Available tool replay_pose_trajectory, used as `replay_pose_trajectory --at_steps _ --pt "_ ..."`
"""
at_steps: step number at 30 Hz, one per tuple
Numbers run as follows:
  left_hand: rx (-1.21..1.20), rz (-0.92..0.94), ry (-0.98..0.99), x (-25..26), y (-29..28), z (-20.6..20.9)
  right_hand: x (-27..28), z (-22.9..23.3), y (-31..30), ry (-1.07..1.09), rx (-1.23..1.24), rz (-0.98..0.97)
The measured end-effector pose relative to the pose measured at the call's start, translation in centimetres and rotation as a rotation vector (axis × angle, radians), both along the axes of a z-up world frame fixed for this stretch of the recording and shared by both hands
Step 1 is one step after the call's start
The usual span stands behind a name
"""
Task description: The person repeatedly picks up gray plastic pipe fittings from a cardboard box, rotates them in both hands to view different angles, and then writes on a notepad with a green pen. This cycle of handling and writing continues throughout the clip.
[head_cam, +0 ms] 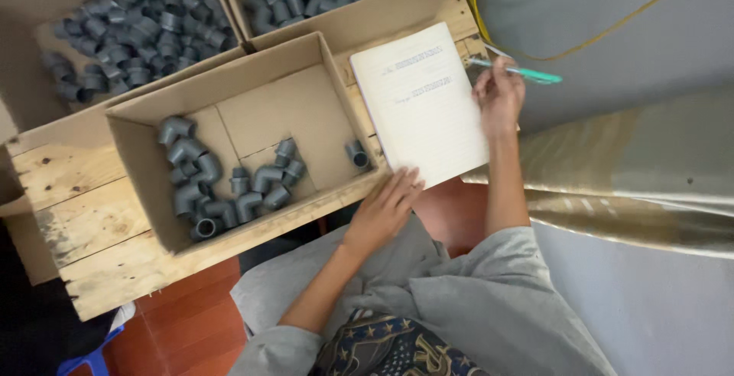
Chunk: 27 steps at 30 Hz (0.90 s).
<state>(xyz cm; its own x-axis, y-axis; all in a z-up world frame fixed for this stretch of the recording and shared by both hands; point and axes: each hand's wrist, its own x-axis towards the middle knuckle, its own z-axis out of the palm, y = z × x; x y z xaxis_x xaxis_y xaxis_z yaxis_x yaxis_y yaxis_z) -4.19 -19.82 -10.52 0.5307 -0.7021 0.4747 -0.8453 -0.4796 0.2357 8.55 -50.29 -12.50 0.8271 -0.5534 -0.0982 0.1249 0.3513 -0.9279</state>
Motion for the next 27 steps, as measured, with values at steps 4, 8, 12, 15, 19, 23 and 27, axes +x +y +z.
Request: replay_pose_trajectory --at_steps 4,8,12,15,19,23,27 --pt "0.185 0.055 -0.002 0.9 -0.6 -1.8 -0.2 1.0 2.4 0.059 -0.27 0.016" --pt "0.114 -0.017 0.108 1.5 -0.5 -1.9 0.3 -0.8 2.5 -0.024 -0.581 -0.003" --pt "0.082 -0.007 0.085 1.6 -0.8 -2.4 0.3 -2.2 2.3 0.001 -0.832 -0.064" --pt "0.069 -0.001 0.089 1.4 -0.9 -3.3 0.0 -0.1 3.4 -0.014 -0.87 -0.052" --pt "0.115 0.002 0.165 1.2 -0.8 -3.3 -0.1 -0.9 3.0 0.005 -1.004 -0.067" --pt "0.121 -0.007 0.153 1.5 -0.7 -3.6 0.2 0.0 3.0 0.032 -1.136 -0.096" --pt "0.103 -0.016 0.167 1.4 -0.5 -3.3 -0.4 0.3 3.7 0.046 -1.174 -0.141"
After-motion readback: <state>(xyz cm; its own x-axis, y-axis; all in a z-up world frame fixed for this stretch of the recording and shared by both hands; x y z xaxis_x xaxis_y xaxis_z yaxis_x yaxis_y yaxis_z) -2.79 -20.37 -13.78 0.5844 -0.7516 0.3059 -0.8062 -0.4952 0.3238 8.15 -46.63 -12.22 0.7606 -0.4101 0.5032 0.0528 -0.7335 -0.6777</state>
